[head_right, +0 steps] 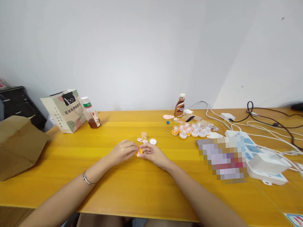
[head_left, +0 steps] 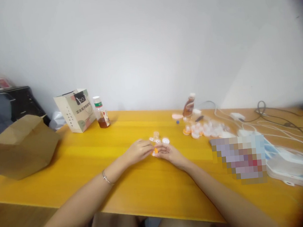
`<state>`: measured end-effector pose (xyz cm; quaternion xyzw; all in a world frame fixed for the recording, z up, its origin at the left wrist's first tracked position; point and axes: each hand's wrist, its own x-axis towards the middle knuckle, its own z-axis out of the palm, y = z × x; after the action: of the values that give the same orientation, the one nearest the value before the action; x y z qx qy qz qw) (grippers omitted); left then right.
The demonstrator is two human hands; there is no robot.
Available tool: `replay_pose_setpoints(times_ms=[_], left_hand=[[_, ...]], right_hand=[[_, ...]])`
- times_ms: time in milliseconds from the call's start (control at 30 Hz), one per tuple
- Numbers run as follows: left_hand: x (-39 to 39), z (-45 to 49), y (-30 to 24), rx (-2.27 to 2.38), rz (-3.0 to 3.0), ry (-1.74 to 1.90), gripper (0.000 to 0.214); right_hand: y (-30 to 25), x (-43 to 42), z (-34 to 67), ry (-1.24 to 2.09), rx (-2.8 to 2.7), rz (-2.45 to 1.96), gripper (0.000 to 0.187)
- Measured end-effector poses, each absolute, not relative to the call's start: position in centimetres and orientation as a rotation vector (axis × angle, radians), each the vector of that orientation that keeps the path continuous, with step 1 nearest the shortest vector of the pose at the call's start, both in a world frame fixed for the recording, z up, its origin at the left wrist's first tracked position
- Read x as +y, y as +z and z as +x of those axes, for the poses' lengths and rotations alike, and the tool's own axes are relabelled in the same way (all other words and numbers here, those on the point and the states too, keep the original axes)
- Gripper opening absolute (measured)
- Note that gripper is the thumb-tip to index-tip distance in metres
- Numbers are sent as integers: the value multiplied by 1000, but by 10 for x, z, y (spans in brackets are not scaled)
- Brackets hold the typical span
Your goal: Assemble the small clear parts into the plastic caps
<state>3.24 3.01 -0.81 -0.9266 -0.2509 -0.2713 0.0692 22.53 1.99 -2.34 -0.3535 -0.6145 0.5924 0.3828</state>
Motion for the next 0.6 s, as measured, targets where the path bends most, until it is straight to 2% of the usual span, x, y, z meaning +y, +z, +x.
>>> replay_pose_setpoints(times_ms=[600], left_hand=[[30,34,-19,-796,-2818,-1025,21]], right_hand=[[-19,16,227,1556,-1581,-892,35]])
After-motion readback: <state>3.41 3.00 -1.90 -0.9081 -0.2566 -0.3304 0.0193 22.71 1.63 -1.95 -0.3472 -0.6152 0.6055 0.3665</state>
